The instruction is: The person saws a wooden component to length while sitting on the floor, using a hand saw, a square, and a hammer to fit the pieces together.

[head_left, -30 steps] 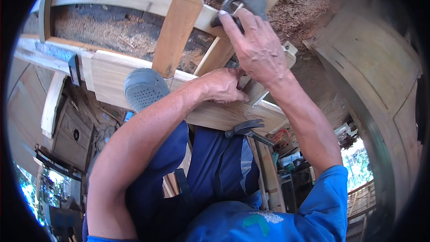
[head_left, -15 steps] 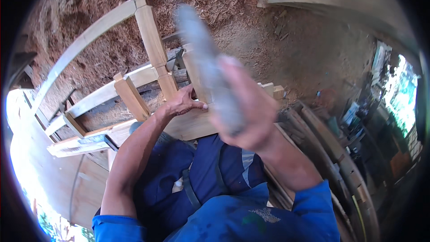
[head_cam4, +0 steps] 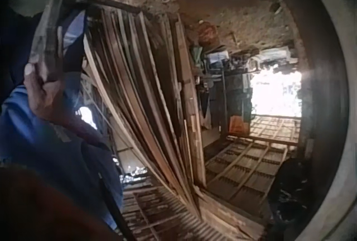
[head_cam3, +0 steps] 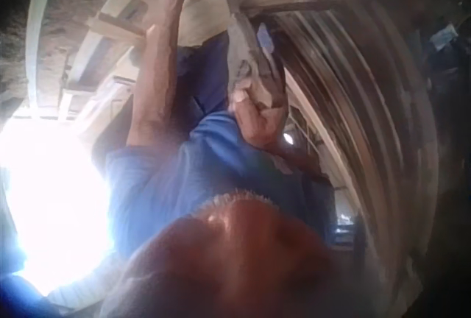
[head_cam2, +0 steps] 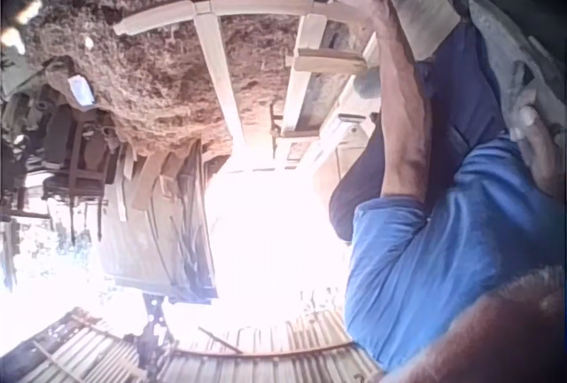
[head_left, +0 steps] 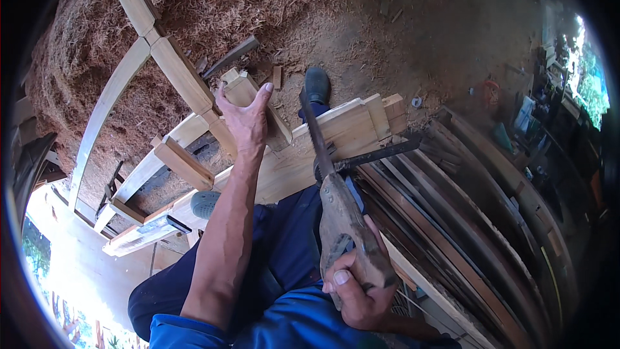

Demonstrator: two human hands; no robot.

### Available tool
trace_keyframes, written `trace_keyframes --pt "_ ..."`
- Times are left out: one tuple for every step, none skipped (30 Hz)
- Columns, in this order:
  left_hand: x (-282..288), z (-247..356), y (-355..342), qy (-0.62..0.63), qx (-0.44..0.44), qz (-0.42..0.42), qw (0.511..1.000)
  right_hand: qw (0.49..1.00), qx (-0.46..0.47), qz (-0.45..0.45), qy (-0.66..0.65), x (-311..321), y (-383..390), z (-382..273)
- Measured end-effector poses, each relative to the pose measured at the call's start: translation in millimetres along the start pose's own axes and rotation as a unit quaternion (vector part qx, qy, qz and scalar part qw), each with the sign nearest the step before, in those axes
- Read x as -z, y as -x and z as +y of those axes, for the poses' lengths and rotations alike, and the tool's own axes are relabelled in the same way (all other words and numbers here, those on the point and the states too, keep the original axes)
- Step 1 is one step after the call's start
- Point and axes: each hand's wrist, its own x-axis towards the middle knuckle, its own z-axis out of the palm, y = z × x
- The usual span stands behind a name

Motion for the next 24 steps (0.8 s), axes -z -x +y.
trace_keyframes --pt "0.1 2.7 -0.8 -0.032 -0.019 -0.005 0.999 1.0 -0.014 -0.005 -0.01 -2.5 -0.4 -2.0" --pt "0.6 5.2 -1.0 -0.064 -0.039 -0.01 0.997 0.999 -0.029 -0.011 -0.021 -5.3 -0.7 -4.3" --pt "-0.2 7.6 0.8 -0.059 -0.034 -0.012 0.998 0.996 -0.069 0.001 -0.049 -10.8 -0.7 -5.3" --pt "-2.3 10.9 4.3 -0.041 -0.026 -0.012 0.999 0.994 -0.088 0.008 -0.059 -14.4 -1.4 -6.1" --pt "-0.2 16.4 6.0 -0.022 -0.015 -0.006 1.0 0.992 -0.11 0.01 -0.068 -17.9 -1.3 -8.2" --pt "-0.6 15.3 5.5 -0.014 -0.011 -0.005 1.0 0.99 -0.107 0.015 -0.094 -20.7 -1.6 -9.5" --pt "-2.5 11.6 5.0 -0.017 -0.01 -0.004 1.0 0.987 -0.105 0.019 -0.119 -24.8 -3.0 -13.5" --pt "-4.4 9.2 4.6 -0.019 -0.01 -0.004 1.0 0.988 -0.102 0.02 -0.111 -31.0 -2.7 -21.5" --pt "-4.4 5.7 4.0 -0.015 -0.004 -0.003 1.0 0.987 -0.112 0.056 -0.098 -42.0 -5.6 -35.1" --pt "-4.6 2.5 3.4 -0.007 -0.004 0.004 1.0 0.985 -0.121 0.092 -0.085 -49.6 -7.3 -42.8" --pt "-4.3 -0.7 2.4 0.0 -0.005 0.011 1.0 0.985 -0.123 0.091 -0.079 -51.2 -8.3 -38.7" --pt "-5.0 -0.3 2.7 0.006 -0.003 0.009 1.0 0.984 -0.133 0.068 -0.097 -50.2 -7.8 -30.3" --pt "-5.4 0.1 3.0 -0.002 -0.003 0.013 1.0 0.983 -0.137 0.058 -0.105 -51.4 -7.5 -26.4" --pt "-5.4 0.5 3.0 -0.01 -0.004 0.018 1.0 0.982 -0.142 0.048 -0.113 -52.8 -7.3 -22.3" --pt "-5.6 1.9 3.4 -0.008 -0.002 0.015 1.0 0.985 -0.14 0.046 -0.095 -56.7 -9.0 -20.3" --pt "-5.4 4.0 3.7 -0.01 0.002 0.01 1.0 0.986 -0.138 0.045 -0.077 -60.1 -10.5 -19.7" --pt "-5.3 5.0 4.5 -0.012 0.007 0.005 1.0 0.986 -0.139 0.048 -0.076 -62.7 -12.2 -20.7" --pt "-5.6 5.8 4.7 -0.011 0.006 0.003 1.0 0.984 -0.141 0.069 -0.08 -65.6 -14.9 -21.9" --pt "-6.1 6.5 5.2 0.005 0.003 0.002 1.0 0.983 -0.141 0.08 -0.083 -67.0 -14.8 -21.7" --pt "-6.3 6.8 5.1 0.02 -0.001 0.002 1.0 0.982 -0.142 0.092 -0.086 -68.3 -13.7 -21.9" --pt "-6.1 5.9 5.1 0.019 -0.001 0.0 1.0 0.982 -0.144 0.1 -0.076 -66.9 -10.5 -20.9" --pt "-6.5 5.1 4.2 0.015 0.002 0.001 1.0 0.981 -0.146 0.104 -0.071 -65.5 -11.9 -17.2" --pt "-6.7 4.3 3.8 0.011 0.005 0.001 1.0 0.981 -0.148 0.109 -0.068 -64.5 -13.0 -13.2" --pt "-6.7 5.4 4.3 0.009 0.005 -0.001 1.0 0.989 -0.123 0.076 -0.04 -61.6 -23.5 -3.4"
